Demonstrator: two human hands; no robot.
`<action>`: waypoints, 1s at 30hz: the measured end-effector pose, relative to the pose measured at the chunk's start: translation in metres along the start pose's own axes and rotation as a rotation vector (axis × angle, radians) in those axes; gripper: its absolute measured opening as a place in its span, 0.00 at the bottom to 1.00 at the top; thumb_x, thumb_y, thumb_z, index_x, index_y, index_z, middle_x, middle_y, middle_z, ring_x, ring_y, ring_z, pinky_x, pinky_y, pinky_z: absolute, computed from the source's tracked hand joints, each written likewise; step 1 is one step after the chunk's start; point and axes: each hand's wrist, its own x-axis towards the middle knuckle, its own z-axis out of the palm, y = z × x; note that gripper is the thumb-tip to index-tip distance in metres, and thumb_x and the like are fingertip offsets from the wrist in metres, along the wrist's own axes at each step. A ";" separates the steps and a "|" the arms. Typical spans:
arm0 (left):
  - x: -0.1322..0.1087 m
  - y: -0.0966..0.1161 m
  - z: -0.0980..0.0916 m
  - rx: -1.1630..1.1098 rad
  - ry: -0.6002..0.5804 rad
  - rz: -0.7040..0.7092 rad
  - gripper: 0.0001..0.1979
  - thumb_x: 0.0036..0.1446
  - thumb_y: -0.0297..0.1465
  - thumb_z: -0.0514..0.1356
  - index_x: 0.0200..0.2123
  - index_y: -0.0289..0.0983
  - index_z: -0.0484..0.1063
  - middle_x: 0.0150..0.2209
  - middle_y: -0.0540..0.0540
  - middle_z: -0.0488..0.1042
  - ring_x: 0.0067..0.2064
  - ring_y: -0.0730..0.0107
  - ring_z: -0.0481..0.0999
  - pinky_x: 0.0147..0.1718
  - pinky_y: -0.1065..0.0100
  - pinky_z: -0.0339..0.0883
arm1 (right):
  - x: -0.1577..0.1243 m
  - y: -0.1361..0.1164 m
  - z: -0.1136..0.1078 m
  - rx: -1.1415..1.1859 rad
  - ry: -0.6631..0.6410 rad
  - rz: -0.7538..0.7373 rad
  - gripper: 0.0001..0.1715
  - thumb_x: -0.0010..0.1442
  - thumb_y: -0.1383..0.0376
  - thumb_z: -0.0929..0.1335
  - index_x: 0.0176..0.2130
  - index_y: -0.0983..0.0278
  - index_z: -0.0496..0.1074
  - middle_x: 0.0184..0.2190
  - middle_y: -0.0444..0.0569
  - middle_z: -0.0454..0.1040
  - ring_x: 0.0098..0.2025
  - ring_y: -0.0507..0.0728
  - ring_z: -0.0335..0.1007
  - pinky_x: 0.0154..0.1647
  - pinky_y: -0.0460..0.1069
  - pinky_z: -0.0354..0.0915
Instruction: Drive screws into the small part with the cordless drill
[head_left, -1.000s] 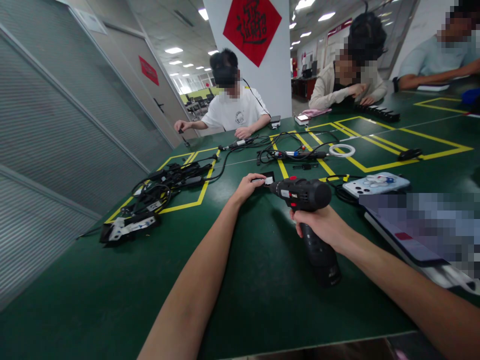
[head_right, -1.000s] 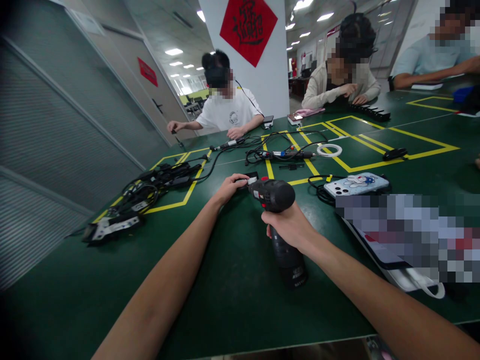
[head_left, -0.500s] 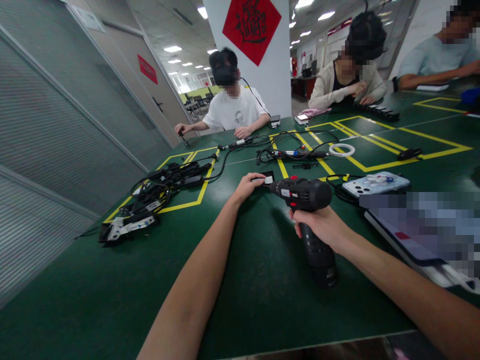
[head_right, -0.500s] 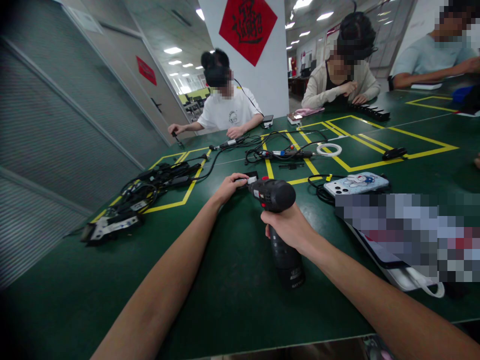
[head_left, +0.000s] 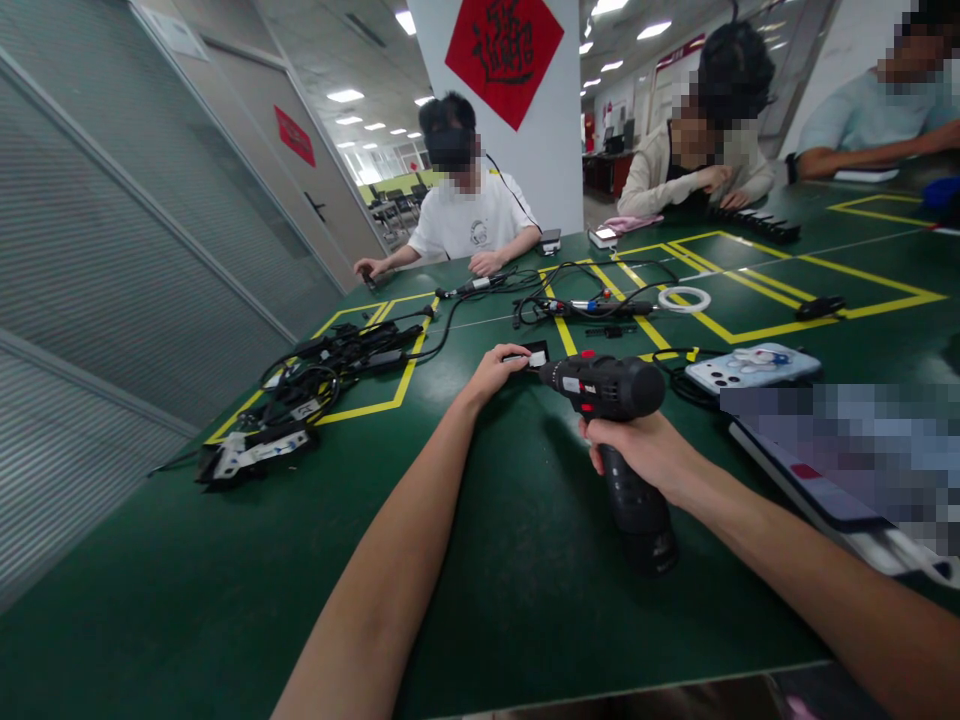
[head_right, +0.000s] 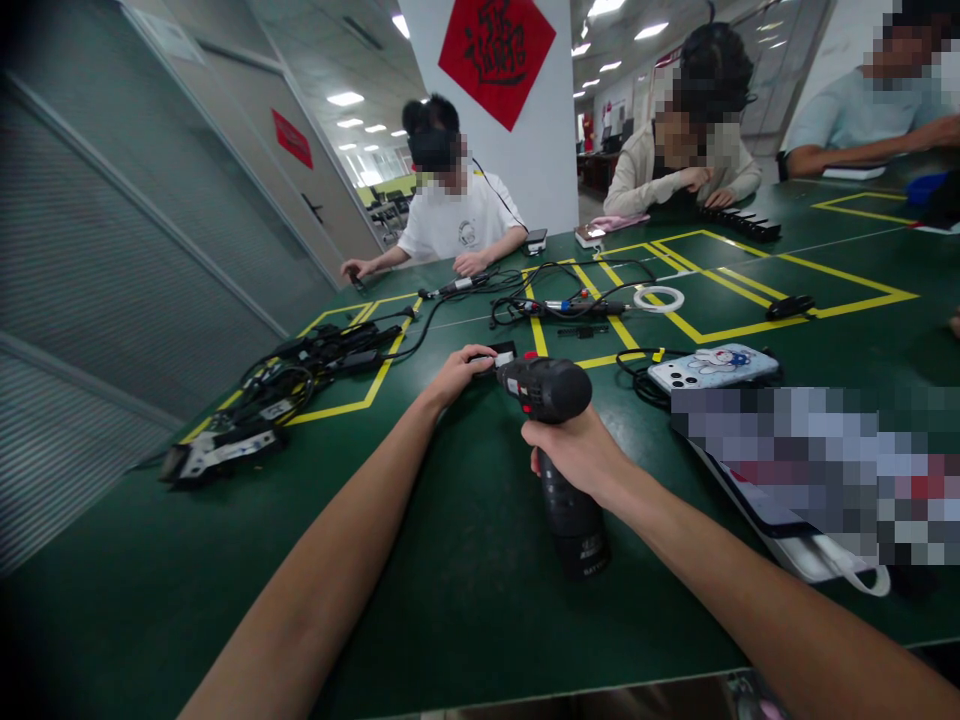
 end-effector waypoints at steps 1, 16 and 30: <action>0.000 0.000 0.000 -0.007 0.001 0.001 0.14 0.50 0.37 0.60 0.40 0.40 0.76 0.45 0.46 0.73 0.49 0.61 0.69 0.53 0.60 0.60 | 0.000 -0.001 0.000 -0.016 0.004 0.007 0.05 0.48 0.66 0.66 0.27 0.66 0.70 0.16 0.45 0.70 0.19 0.52 0.64 0.21 0.47 0.58; -0.001 0.001 -0.001 0.003 0.003 0.038 0.14 0.50 0.38 0.60 0.39 0.40 0.77 0.44 0.45 0.73 0.50 0.60 0.69 0.55 0.59 0.58 | -0.001 -0.007 0.000 -0.098 0.019 0.025 0.06 0.48 0.66 0.66 0.21 0.65 0.68 0.15 0.46 0.69 0.17 0.51 0.62 0.19 0.46 0.56; -0.002 0.003 -0.001 0.000 0.003 0.005 0.14 0.50 0.38 0.60 0.39 0.39 0.77 0.45 0.46 0.74 0.50 0.60 0.69 0.55 0.60 0.58 | 0.003 0.001 -0.003 -0.049 -0.024 -0.038 0.03 0.49 0.67 0.66 0.26 0.65 0.69 0.16 0.45 0.70 0.19 0.52 0.66 0.21 0.46 0.59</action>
